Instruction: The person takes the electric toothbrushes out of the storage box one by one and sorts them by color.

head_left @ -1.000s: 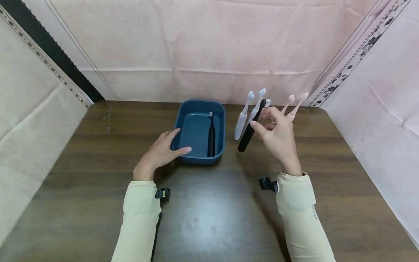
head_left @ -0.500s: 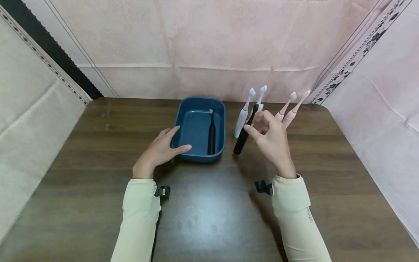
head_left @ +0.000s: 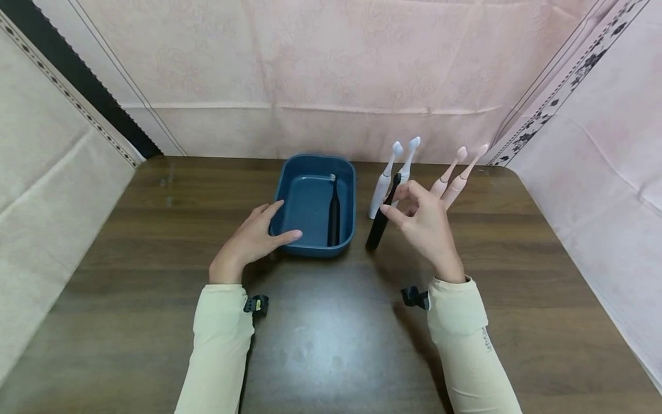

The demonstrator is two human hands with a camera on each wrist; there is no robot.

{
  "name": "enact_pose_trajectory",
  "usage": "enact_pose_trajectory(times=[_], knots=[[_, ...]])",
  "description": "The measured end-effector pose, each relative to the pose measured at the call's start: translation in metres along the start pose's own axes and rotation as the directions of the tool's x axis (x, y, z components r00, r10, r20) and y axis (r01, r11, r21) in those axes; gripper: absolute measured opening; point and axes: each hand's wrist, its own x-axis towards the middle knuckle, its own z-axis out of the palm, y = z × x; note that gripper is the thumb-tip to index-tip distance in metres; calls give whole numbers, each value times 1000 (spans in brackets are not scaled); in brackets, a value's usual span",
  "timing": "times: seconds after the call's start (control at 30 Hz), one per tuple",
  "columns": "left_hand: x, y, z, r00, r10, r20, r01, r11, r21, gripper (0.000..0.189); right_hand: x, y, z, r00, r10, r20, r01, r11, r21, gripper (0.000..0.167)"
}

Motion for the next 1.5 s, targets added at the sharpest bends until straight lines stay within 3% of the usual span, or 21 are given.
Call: enact_pose_trajectory(times=[0.77,1.27,1.5], knots=[[-1,1,0,1000,-1,-11,1,1000,-2,99,-1,0,-7,995,33,95,-28,998,-55,20],[-1,1,0,1000,-2,-15,2,1000,6,98,-1,-1,-8,994,35,107,-23,993,-114,21],[0,0,1,1000,-2,-13,2,1000,7,98,-2,-2,-21,996,24,88,-17,997,-80,26]])
